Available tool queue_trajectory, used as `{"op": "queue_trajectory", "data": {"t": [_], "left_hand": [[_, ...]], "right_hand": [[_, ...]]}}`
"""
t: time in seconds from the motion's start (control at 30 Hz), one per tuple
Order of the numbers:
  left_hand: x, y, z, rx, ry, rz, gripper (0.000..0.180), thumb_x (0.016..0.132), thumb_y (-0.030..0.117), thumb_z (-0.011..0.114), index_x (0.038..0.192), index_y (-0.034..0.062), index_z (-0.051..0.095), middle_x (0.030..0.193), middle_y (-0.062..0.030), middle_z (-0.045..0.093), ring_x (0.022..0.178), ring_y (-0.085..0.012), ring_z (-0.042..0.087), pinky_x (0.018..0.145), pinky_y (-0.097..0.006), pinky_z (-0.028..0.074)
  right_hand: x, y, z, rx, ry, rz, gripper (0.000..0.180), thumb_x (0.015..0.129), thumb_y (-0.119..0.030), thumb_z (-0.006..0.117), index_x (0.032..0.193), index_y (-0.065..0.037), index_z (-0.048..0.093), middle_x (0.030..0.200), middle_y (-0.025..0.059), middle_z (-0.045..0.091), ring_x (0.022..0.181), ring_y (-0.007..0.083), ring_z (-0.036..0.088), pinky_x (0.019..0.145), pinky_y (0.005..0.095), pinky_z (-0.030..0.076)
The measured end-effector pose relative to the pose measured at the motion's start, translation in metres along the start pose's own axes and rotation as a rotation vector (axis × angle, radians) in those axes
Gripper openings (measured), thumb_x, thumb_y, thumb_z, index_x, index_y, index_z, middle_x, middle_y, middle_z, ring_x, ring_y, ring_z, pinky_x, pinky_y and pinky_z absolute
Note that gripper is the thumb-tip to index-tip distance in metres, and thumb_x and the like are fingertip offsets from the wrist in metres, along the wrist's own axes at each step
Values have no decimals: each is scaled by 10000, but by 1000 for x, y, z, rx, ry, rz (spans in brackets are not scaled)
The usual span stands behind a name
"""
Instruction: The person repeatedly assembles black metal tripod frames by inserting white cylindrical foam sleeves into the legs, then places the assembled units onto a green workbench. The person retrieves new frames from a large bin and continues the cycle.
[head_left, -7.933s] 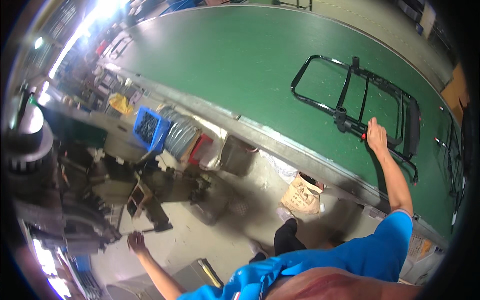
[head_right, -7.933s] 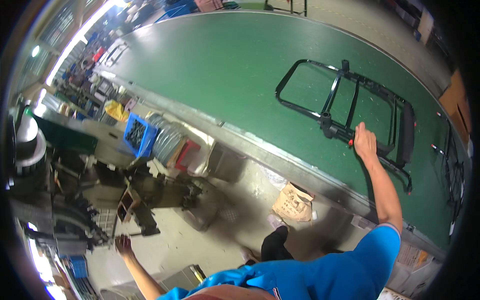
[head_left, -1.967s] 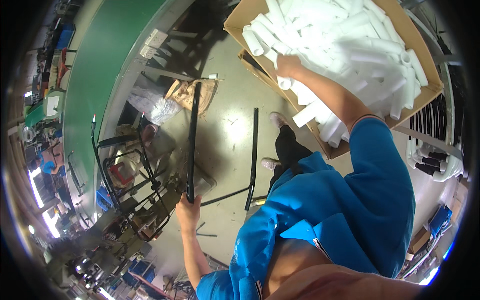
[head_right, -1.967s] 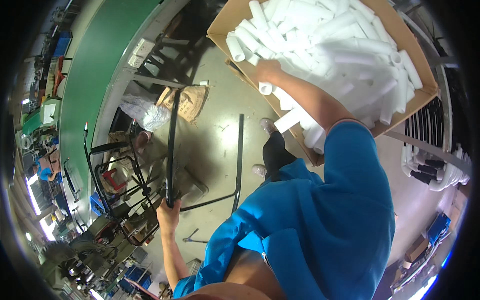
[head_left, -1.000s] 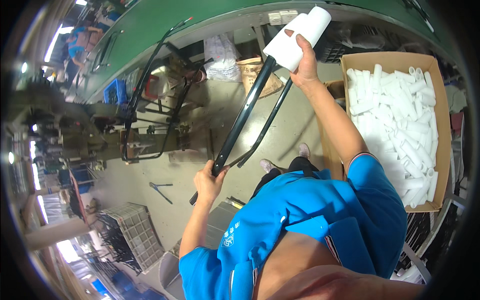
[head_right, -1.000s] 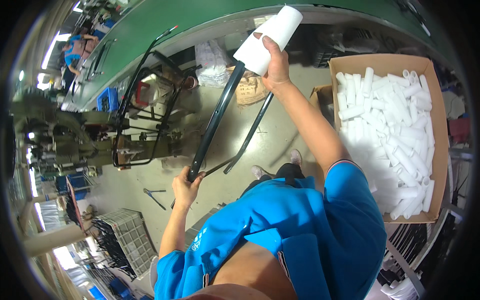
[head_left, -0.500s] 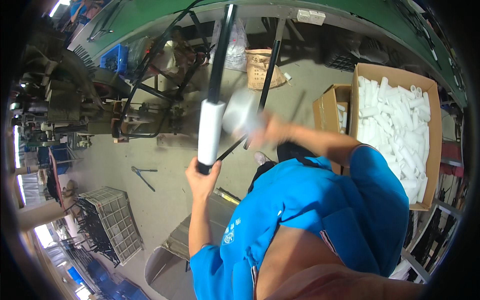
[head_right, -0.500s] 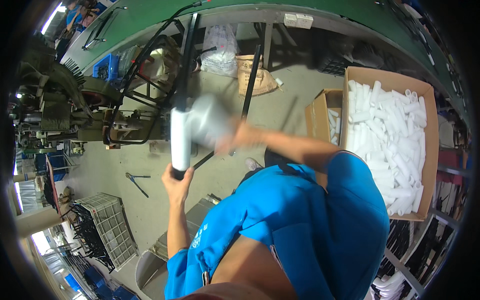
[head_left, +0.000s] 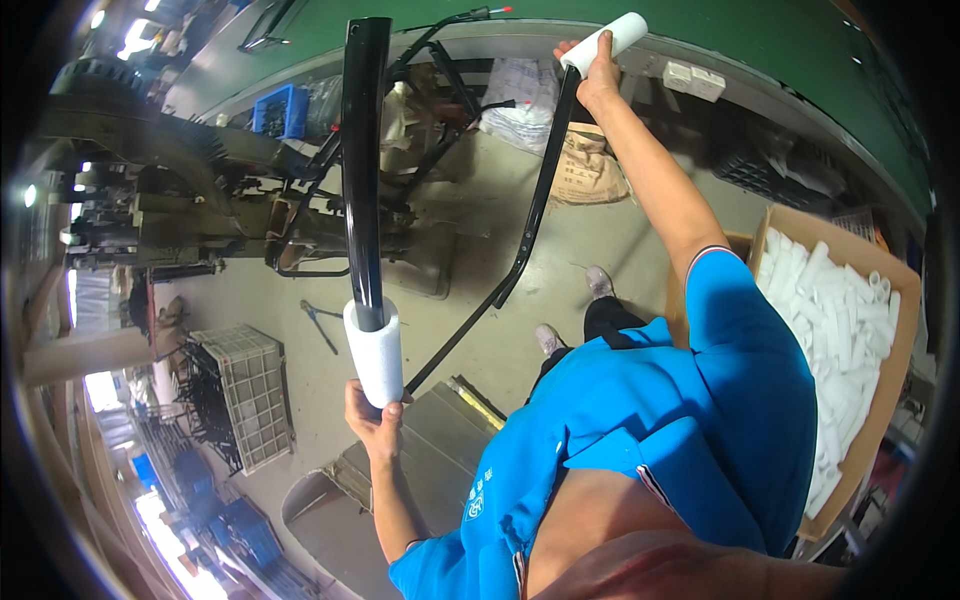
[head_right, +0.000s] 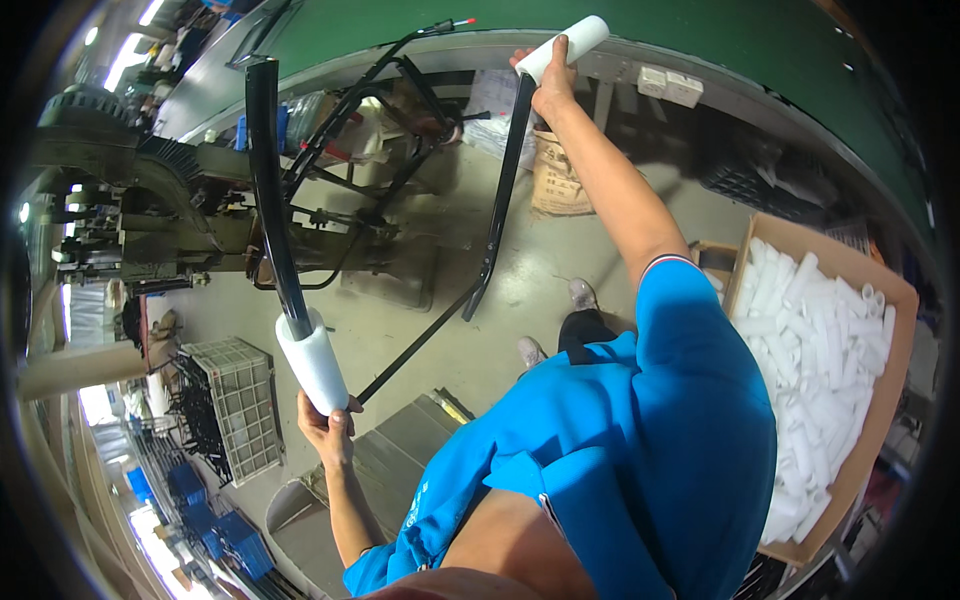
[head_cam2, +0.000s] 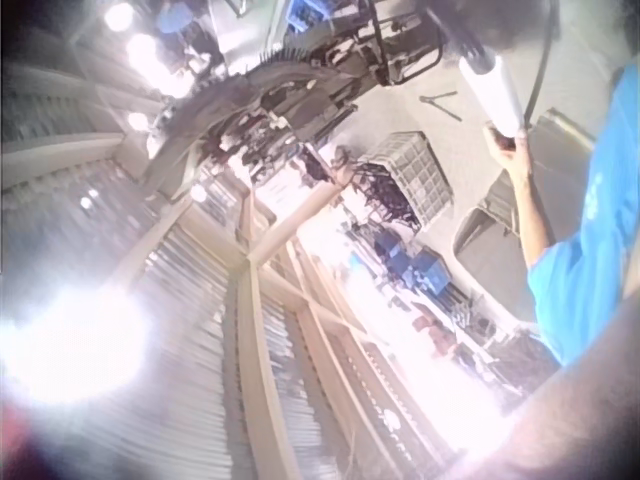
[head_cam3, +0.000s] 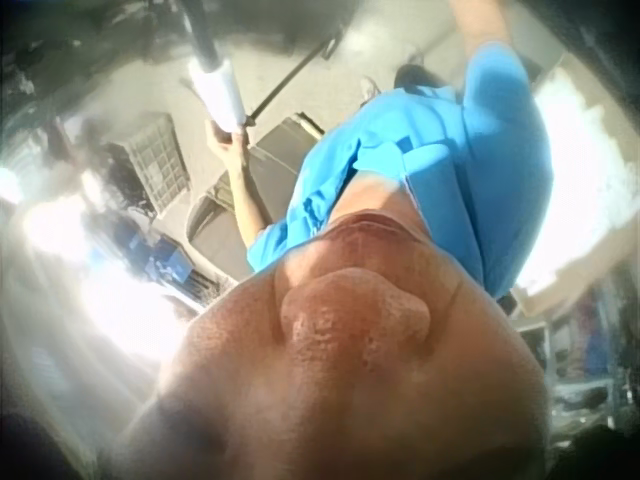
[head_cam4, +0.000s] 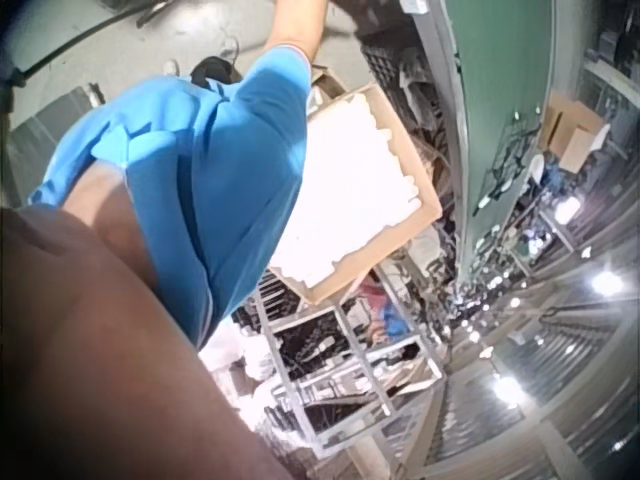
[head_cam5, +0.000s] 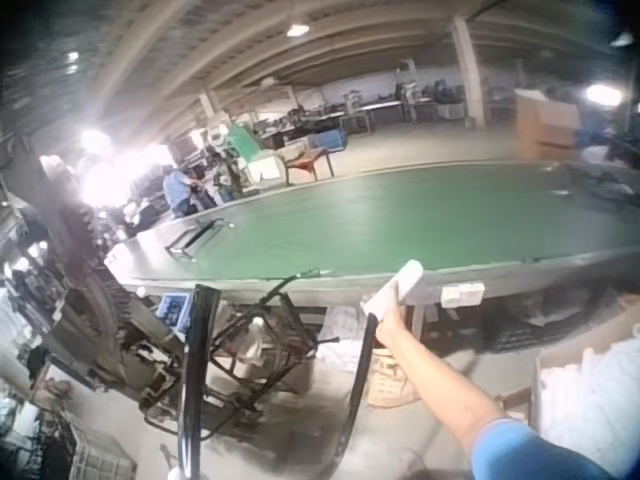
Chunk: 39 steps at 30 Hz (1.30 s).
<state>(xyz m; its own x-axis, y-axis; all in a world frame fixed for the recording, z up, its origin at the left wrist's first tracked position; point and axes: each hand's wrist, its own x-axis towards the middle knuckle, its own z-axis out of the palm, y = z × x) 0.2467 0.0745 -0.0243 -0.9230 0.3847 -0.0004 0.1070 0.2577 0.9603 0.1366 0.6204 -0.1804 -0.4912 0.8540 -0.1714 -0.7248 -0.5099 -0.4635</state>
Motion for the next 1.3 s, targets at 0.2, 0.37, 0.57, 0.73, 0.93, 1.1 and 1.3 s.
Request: {"op": "queue_trajectory", "data": {"t": [0.2,0.37,0.57,0.73,0.93,1.1,1.3], "left_hand": [[-9,6,22,34,159,-11,518,751,408,733,915,5,452,713,-87,573,542,-115,538,475,-229,426],[-6,12,27,8,280,-133,441,811,284,688,1066,-6,476,796,-100,597,644,-139,589,584,-248,470],[-24,-20,-24,81,333,-255,486,855,197,642,1267,-7,484,744,-47,600,604,-94,537,548,-232,431],[-9,-13,-71,315,199,-508,417,840,256,655,1192,55,560,704,-56,633,597,-85,564,579,-245,455],[53,-32,-148,694,181,-593,440,836,455,594,1146,143,607,618,-92,594,596,-226,610,610,-361,453],[114,-29,-205,738,198,-641,478,816,514,591,1119,147,634,562,-64,571,602,-204,613,623,-354,447],[171,-20,-227,804,172,-673,481,810,529,591,1070,129,652,547,-53,557,598,-180,596,615,-345,438]], "right_hand": [[-70,62,-29,-738,-293,322,328,895,-309,584,1004,-16,485,867,144,610,728,223,633,572,357,508],[-243,64,-129,-1409,-1392,665,401,781,-243,685,1063,20,575,937,123,643,856,181,587,759,359,467],[-178,28,149,-988,-1366,-785,558,609,6,642,1152,-82,550,1193,134,553,1135,306,515,871,380,456],[-192,178,172,-1205,-2147,-809,420,629,-147,717,1028,-175,588,877,21,601,933,210,574,866,432,401],[-212,322,197,-1098,-2111,-526,168,664,-164,686,810,-126,614,734,18,604,820,221,595,774,385,407],[-203,402,233,-1102,-2226,-665,257,700,-115,685,927,-101,564,867,55,613,903,250,581,818,387,400],[-176,454,245,-1138,-2265,-756,306,726,-102,678,986,-92,516,931,78,608,962,261,576,835,388,399]]}}
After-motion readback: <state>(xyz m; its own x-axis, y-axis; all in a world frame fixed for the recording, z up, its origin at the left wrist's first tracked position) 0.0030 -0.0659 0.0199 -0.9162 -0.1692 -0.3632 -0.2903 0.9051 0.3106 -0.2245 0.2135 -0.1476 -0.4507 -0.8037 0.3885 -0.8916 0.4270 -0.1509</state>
